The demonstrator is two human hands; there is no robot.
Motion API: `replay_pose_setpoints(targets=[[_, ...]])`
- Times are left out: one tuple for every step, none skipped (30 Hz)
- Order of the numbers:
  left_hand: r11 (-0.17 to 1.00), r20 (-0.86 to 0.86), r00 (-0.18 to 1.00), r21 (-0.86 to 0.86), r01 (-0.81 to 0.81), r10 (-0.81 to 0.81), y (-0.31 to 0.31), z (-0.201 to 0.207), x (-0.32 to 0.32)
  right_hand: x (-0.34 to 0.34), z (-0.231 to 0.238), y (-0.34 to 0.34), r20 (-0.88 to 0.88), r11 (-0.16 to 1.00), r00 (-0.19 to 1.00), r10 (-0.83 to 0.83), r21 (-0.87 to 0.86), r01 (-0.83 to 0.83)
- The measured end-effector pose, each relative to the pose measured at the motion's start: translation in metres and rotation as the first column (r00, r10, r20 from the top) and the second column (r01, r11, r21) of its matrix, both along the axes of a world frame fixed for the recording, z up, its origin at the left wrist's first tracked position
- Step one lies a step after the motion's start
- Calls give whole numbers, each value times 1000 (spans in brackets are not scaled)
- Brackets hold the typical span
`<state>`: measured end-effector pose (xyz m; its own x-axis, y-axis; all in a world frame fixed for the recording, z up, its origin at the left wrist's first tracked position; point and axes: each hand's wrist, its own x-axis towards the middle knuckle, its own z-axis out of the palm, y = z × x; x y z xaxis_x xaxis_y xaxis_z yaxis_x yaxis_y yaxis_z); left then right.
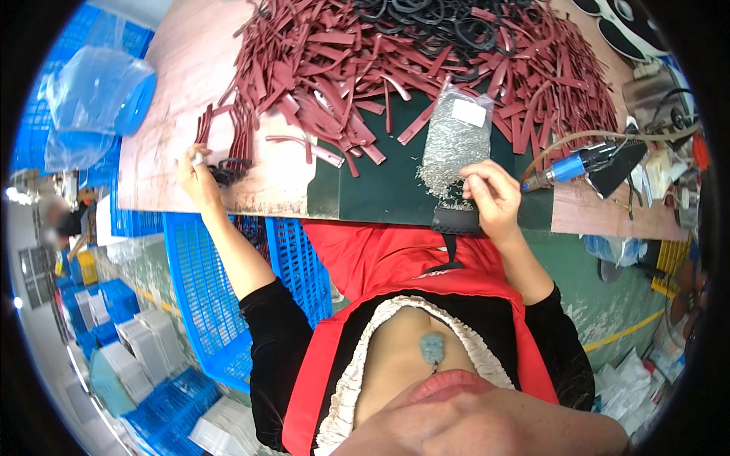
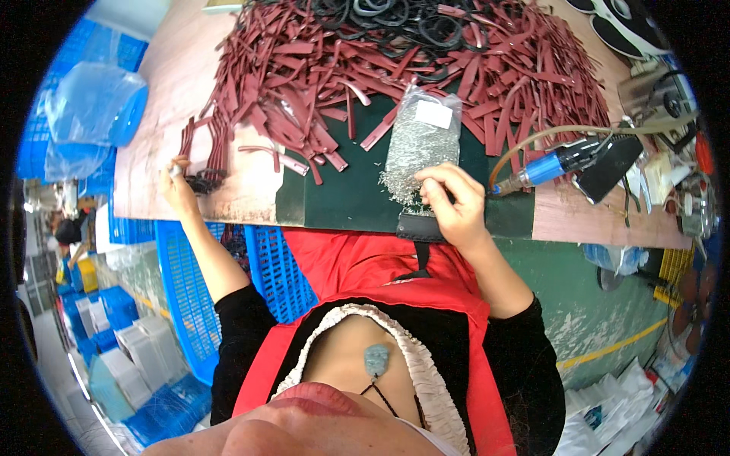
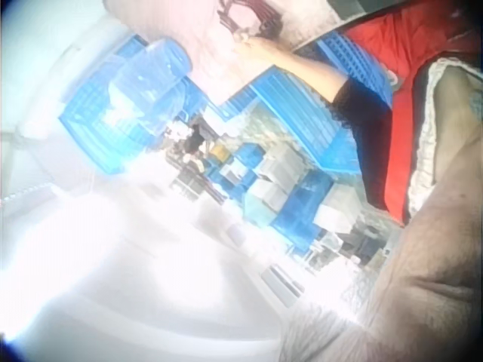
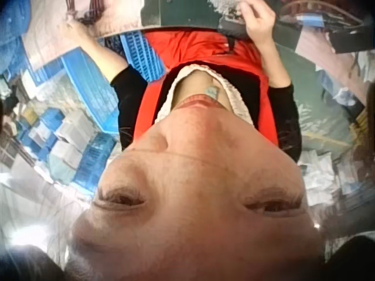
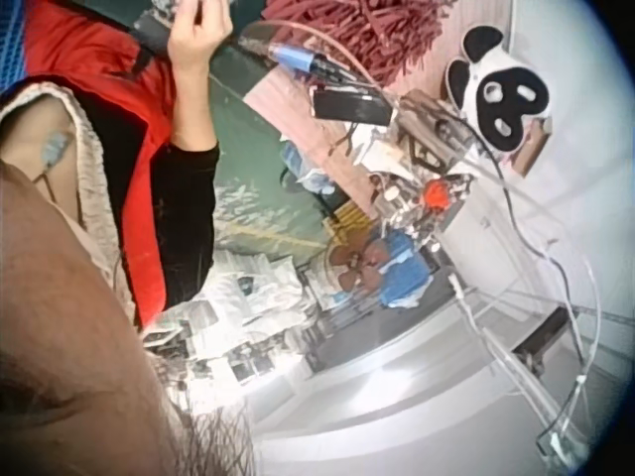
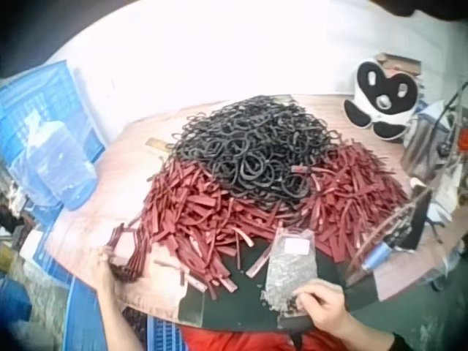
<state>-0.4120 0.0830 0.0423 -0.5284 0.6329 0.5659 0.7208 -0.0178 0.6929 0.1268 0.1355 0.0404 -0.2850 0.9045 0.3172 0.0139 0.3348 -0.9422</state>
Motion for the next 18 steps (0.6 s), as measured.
replay_pose_setpoints(targets=[[998,-16,1000,58,-13,14,22,7,17,8,5,3,11,999,999,-42,25,42],[988,-1,1000,155,-7,8,50,17,45,14,10,7,22,996,997,-76,59,74],[969,13,1000,246,-2,-2,83,29,83,19,16,8,-12,993,995,-96,68,97],[977,154,983,205,63,-96,109,47,137,25,26,7,18,975,992,-124,186,119],[960,-300,947,209,185,-117,140,56,156,25,41,4,38,947,990,-132,300,115],[922,-498,852,235,308,-158,178,63,186,29,51,1,66,904,985,-159,412,118],[924,-631,766,207,321,-125,212,71,212,42,53,-1,23,813,979,-205,561,157],[926,-742,663,174,334,-99,240,71,233,55,58,3,-51,667,953,-297,704,246],[978,-780,622,63,198,-76,257,69,244,67,59,4,-327,700,887,-326,547,459],[998,-818,572,-42,44,-60,270,66,251,85,65,15,-474,616,760,-444,455,643],[987,-812,579,-144,-64,-81,280,58,248,108,73,20,-628,707,647,-433,208,676],[987,-803,594,-135,-87,-58,285,51,244,131,74,29,-753,791,527,-393,15,611],[976,-788,610,-186,-114,-79,294,50,246,156,61,40,-756,826,523,-395,-43,562],[960,-773,627,-243,-141,-103,299,49,250,168,43,53,-668,794,544,-508,-118,597],[845,-571,750,-533,-30,-334,295,74,272,184,26,61,-563,745,551,-616,-187,641],[895,-580,759,-446,11,-298,291,101,293,202,1,78,-318,758,699,-641,-117,642],[940,-608,762,-343,0,-222,285,133,302,215,-25,96,-62,792,790,-610,-32,609],[970,-634,760,-241,-17,-144,279,143,305,204,-34,124,166,782,765,-623,165,601]])
